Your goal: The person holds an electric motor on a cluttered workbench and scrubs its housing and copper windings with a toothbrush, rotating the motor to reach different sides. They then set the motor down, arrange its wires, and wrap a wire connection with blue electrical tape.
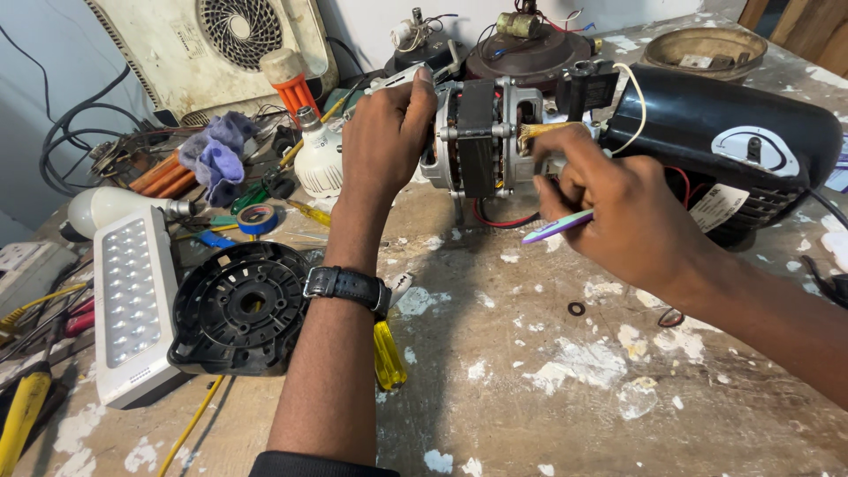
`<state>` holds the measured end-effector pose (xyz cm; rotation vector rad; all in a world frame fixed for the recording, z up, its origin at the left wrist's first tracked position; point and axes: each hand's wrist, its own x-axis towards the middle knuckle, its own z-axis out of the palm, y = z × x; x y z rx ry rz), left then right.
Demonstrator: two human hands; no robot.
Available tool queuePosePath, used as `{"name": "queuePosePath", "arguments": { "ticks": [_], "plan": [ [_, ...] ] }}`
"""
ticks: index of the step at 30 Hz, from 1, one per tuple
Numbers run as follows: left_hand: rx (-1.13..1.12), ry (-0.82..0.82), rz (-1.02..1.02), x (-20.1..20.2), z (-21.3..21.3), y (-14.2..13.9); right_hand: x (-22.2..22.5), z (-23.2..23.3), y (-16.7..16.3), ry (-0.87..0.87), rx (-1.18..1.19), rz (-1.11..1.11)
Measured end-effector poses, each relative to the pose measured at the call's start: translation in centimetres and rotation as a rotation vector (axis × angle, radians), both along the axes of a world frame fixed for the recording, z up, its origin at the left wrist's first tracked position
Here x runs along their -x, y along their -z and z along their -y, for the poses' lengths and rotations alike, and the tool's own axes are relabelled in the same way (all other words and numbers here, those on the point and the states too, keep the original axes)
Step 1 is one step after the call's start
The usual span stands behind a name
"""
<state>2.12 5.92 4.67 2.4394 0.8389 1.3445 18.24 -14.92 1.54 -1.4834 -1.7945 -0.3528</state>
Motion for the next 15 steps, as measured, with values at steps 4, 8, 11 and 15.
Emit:
{"name": "queuePosePath", "arguments": {
  "ticks": [4,8,11,15],
  "plan": [
    [0.003,0.002,0.01,0.0,-0.1,0.1,-0.4,-0.1,0.3,0.013,-0.06,0.011],
    [0.003,0.007,0.014,0.0,-0.1,0.1,-0.7,-0.5,0.7,0.006,-0.065,0.057],
    [-0.014,0.009,0.016,0.1,-0.2,0.2,-0.9,-0.4,1.2,-0.014,-0.056,0.184],
    [-0.016,0.028,0.024,0.0,-0.2,0.2,-1.0,-0.3,1.7,0.017,-0.115,0.254]
  ]
}}
